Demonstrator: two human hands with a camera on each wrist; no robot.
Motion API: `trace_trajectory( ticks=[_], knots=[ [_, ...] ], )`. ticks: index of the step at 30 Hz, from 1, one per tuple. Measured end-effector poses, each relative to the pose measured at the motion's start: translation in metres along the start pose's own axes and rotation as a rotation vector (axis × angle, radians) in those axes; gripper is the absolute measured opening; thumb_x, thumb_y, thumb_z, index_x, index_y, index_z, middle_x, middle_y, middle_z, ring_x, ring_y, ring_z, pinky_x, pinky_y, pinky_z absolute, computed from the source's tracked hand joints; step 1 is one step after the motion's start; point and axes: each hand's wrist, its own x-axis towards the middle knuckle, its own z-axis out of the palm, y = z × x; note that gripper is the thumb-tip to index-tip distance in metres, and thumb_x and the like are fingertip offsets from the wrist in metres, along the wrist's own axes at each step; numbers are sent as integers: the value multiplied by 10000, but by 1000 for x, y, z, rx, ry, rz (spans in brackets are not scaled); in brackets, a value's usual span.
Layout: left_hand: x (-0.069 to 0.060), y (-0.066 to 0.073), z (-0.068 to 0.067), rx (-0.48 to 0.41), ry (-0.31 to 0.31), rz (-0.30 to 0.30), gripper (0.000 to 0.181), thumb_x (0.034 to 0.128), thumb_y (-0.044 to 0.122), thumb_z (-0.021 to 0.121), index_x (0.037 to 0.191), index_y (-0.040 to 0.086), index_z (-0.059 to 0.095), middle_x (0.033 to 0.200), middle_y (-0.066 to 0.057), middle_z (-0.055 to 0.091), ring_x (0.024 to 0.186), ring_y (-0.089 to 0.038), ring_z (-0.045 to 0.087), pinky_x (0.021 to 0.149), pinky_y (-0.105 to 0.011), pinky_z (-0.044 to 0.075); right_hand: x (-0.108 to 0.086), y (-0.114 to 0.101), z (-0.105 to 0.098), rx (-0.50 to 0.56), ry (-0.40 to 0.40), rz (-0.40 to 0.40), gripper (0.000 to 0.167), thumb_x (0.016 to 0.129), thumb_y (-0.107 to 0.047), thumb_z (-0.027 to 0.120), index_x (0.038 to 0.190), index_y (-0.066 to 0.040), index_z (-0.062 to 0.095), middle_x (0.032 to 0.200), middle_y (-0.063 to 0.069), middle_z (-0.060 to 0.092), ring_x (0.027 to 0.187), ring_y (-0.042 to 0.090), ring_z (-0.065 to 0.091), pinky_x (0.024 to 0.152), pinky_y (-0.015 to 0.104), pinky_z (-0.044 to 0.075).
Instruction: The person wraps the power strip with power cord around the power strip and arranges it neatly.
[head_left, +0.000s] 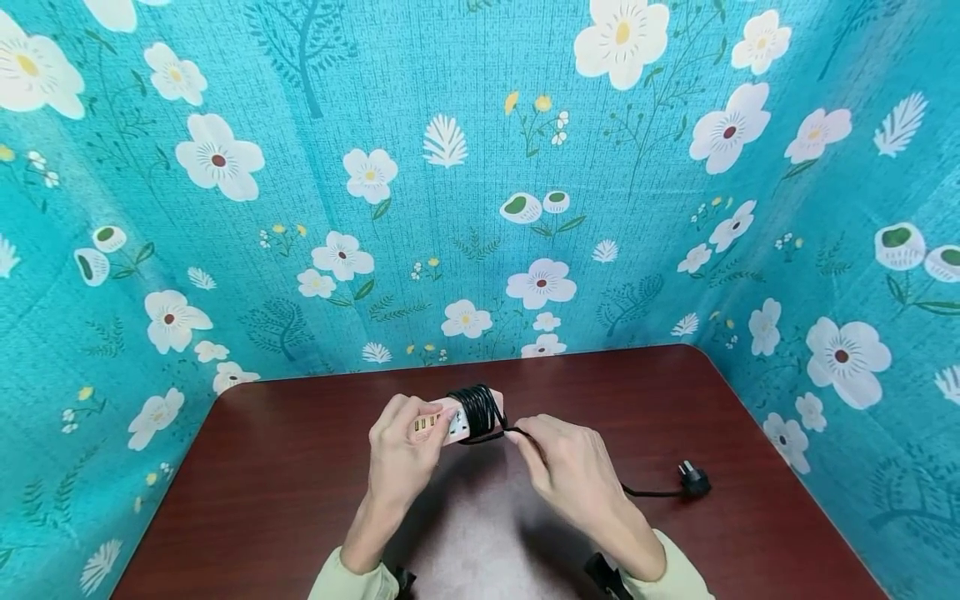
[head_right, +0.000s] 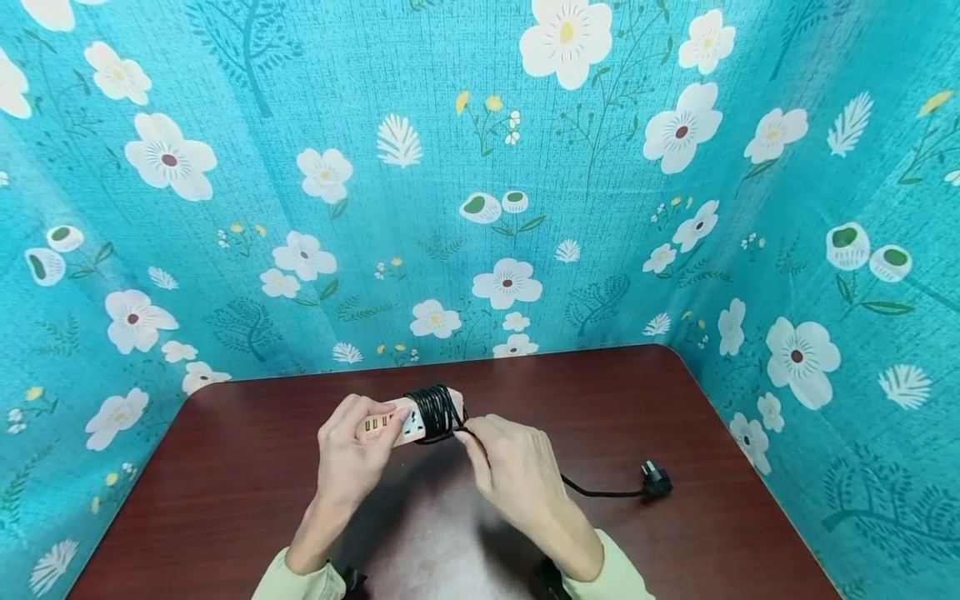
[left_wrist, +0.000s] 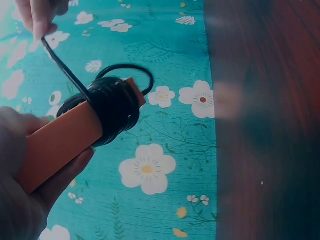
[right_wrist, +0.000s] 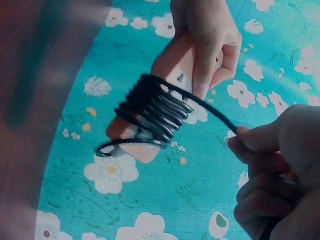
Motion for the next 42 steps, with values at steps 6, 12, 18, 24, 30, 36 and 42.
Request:
trace_trajectory(
  ticks=[6,12,18,24,30,36,42],
  knots=[
    [-1,8,-4,18,-78,31,214,787,127,925,885,120,735,825,-29,626,749,-107,664,654,-206,601,6,3,-2,38,29,-4,109,866,-116,828,909,-156,736,758,-89,649,612,-14,483,548,178,432],
    [-2,8,-6,-10,-166,68,219,788,152,928,871,153,725,822,7,637,742,-108,659,615,-185,535,9,7,-3,124,-29,37,97,883,-112,823,937,-167,764,767,-108,654,617,-32,455,566,152,412],
    [-1,5,-14,-160,-364,99,215,832,183,900,869,208,691,816,75,623,726,-48,609,581,-123,459,10,16,-2,396,-182,184,129,918,-117,804,919,-241,768,662,-157,484,571,-57,369,534,140,356],
    [0,4,-21,-290,-518,87,176,887,225,861,873,251,687,835,113,627,762,2,602,605,-112,457,11,23,2,552,-307,298,157,927,-156,805,910,-310,778,628,-159,442,548,-37,352,516,166,326],
    [1,5,-24,-352,-561,101,143,896,240,853,886,260,712,831,123,631,781,5,626,627,-139,485,12,30,8,683,-410,382,50,952,-232,786,919,-268,797,663,-112,543,554,-23,387,526,186,378],
    [1,5,-25,-488,-568,82,164,871,195,873,870,246,718,826,96,674,771,-16,639,599,-165,483,12,37,13,799,-468,393,43,954,-213,784,918,-208,807,764,-40,686,635,1,496,584,195,461],
    [1,7,-25,-585,-557,96,184,839,132,891,911,215,743,834,60,705,777,-44,658,595,-169,490,11,42,17,930,-504,379,46,963,-160,761,950,-152,804,804,-28,707,684,10,520,611,221,486]
  ],
)
